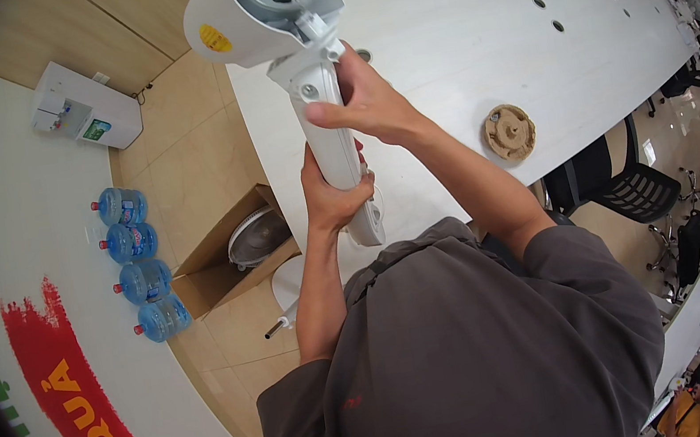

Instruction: Disassemble the motor housing of an electric fan using a screwdriver.

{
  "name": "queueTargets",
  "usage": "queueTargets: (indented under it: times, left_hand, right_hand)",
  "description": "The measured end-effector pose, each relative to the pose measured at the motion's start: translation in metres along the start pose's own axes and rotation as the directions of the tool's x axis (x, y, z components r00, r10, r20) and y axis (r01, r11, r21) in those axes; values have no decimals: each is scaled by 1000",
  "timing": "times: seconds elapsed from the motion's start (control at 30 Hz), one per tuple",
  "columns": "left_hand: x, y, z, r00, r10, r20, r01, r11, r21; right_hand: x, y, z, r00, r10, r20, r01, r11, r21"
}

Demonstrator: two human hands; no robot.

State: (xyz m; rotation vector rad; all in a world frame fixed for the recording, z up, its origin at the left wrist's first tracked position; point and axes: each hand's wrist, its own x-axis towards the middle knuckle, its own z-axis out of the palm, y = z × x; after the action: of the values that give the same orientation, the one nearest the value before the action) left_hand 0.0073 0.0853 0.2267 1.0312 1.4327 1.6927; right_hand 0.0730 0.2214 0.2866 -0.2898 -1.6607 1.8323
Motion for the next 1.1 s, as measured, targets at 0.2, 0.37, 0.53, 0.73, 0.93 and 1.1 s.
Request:
queueTargets:
  times: [0.2,0.37,0.53,0.73,0.93,1.1]
  left_hand:
    - [-16,-2,4,1000,22,22,-23,999,40]
    - [-20,-19,7,996,70,59,-79,982,170]
    - [-26,-20,21,998,34,46,-39,991,131]
    - [-32,-21,16,996,12,90,-21,994,107]
    - [-34,-23,12,993,25,118,-33,997,73]
    - [-36,-26,13,991,12,132,-19,999,49]
  right_hand:
    - [3,-47,-57,939,-282,-197,278,959,-47]
    - [20,-142,-40,813,-551,-187,503,828,-247]
    - [28,-123,-21,856,-493,-156,436,850,-296]
    - [40,-106,-19,869,-475,-139,422,858,-293]
    - [37,-106,-15,819,-541,-191,481,829,-286]
    - [33,-110,-13,826,-527,-202,478,843,-246]
